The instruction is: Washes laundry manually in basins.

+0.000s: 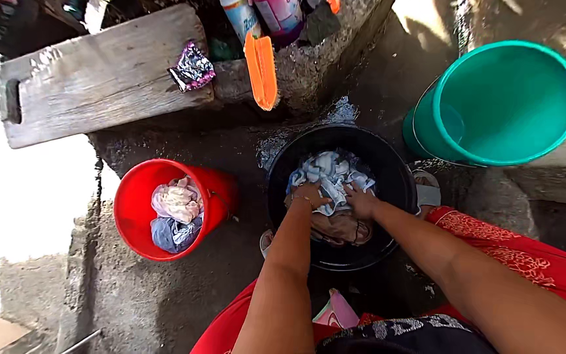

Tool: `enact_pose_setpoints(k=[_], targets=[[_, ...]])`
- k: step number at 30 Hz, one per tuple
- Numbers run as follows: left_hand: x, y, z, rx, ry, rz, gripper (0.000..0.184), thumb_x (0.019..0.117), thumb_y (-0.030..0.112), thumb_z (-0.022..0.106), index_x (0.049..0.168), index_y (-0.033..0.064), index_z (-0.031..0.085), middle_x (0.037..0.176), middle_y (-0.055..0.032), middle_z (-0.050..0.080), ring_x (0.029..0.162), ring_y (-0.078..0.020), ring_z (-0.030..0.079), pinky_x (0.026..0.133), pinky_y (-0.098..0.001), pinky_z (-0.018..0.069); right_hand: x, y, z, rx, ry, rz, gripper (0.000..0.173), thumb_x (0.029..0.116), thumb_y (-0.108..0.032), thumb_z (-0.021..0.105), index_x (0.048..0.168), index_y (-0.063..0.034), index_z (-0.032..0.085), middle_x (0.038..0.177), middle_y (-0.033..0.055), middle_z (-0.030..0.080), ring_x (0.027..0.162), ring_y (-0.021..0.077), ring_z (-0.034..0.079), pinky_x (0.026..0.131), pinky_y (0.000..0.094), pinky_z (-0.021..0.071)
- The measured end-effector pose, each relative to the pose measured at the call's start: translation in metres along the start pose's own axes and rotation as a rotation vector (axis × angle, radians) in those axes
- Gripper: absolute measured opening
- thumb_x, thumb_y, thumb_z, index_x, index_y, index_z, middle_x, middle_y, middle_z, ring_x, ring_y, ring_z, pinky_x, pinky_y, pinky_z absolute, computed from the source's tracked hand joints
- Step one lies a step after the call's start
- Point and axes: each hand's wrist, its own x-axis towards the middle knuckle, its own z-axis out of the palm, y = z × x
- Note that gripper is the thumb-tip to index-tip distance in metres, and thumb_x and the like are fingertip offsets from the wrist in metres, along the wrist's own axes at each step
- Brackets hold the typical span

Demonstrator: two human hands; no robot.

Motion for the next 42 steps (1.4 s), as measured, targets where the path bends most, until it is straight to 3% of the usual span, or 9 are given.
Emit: enact_pose_setpoints(k=[5,9,16,23,27,32,35,39,42], targets=[[-0.015,0.000,0.039,-0.153,0.045,-0.099,0.072,0.0992,0.057,0.056,0.150,0.0066,0.049,0.141,-0.0263,0.059,0.135,-0.0452,0.052,0.113,-0.0693,0.0325,0.022,0.043,-0.023,0.240,0.356,0.052,0.059,0.1006,-0.040,0.061,0.155,-0.0231,0.047,0.168,0.0108,0.030,0.155,0.0372,0.023,0.119,0.0672,0.0225],[-0.002,0.013,0.059,-0.184,0.335,-0.158,0.088,0.0962,0.053,0.062,0.166,0.0235,0.018,0.168,-0.0300,0.008,0.155,-0.0515,0.005,0.117,-0.0764,0.0037,0.033,0.033,0.003,0.134,0.295,0.154,0.062,0.1105,-0.041,0.036,0.167,-0.0264,0.014,0.173,0.0180,0.003,0.160,0.0382,-0.002,0.122,0.0702,0.0027],[0.042,-0.031,0.019,-0.141,0.281,0.052,0.072,0.1038,0.065,0.037,0.165,0.0269,0.026,0.173,-0.0109,0.011,0.160,-0.0305,0.006,0.126,-0.0605,0.0055,0.015,0.026,0.025,0.121,0.558,0.140,0.051,0.1048,-0.041,0.050,0.130,0.0008,0.065,0.137,0.0324,0.057,0.135,0.0506,0.049,0.112,0.0709,0.0293],[0.051,-0.006,0.058,-0.054,0.277,0.010,0.062,0.1099,0.037,0.038,0.166,0.0182,0.019,0.171,-0.0218,0.005,0.159,-0.0384,-0.001,0.123,-0.0655,-0.0052,0.046,0.032,0.020,-0.007,0.414,0.013,0.064,0.0996,-0.021,0.053,0.161,-0.0300,0.037,0.173,0.0157,0.012,0.159,0.0399,0.001,0.116,0.0794,-0.0011],[0.047,-0.023,0.019,-0.152,0.212,0.011,0.063,0.1028,0.044,0.057,0.160,0.0300,0.036,0.169,-0.0170,0.024,0.156,-0.0403,0.017,0.122,-0.0667,0.0164,0.057,0.043,-0.026,-0.094,0.178,0.030,0.059,0.1074,-0.039,0.048,0.163,-0.0315,0.029,0.173,0.0134,0.008,0.159,0.0403,0.008,0.119,0.0737,0.0112],[0.046,-0.018,0.023,-0.442,0.391,-0.077,0.055,0.0974,0.042,0.067,0.132,0.0000,0.062,0.142,-0.0237,0.057,0.138,-0.0395,0.049,0.117,-0.0583,0.0361,0.055,0.034,-0.010,0.020,0.541,0.073,0.056,0.0966,-0.016,0.061,0.152,-0.0149,0.050,0.160,0.0209,0.040,0.149,0.0425,0.035,0.116,0.0687,0.0274],[0.021,-0.010,0.048,-0.453,0.305,-0.125,0.054,0.1080,0.043,0.047,0.132,-0.0035,0.061,0.133,-0.0230,0.064,0.132,-0.0357,0.057,0.116,-0.0533,0.0375,0.031,0.034,0.017,0.021,0.461,0.128,0.047,0.1001,-0.013,0.053,0.146,-0.0035,0.052,0.161,0.0267,0.035,0.149,0.0468,0.033,0.115,0.0658,0.0301],[0.025,-0.017,0.046,-0.627,0.496,-0.262,0.071,0.0919,0.030,0.076,0.150,0.0027,0.046,0.153,-0.0301,0.041,0.140,-0.0443,0.046,0.113,-0.0530,0.0426,0.037,0.030,-0.005,0.073,0.383,0.193,0.057,0.0900,-0.014,0.067,0.143,-0.0009,0.053,0.160,0.0291,0.032,0.147,0.0497,0.032,0.112,0.0650,0.0356],[0.022,-0.015,0.019,-0.575,0.311,-0.232,0.068,0.0978,0.028,0.068,0.158,0.0130,0.039,0.153,-0.0280,0.044,0.138,-0.0438,0.050,0.113,-0.0574,0.0422,0.042,0.032,-0.051,0.319,0.361,0.222,0.034,0.0861,-0.011,0.078,0.116,0.0021,0.069,0.128,0.0299,0.061,0.123,0.0477,0.057,0.099,0.0663,0.0461]])
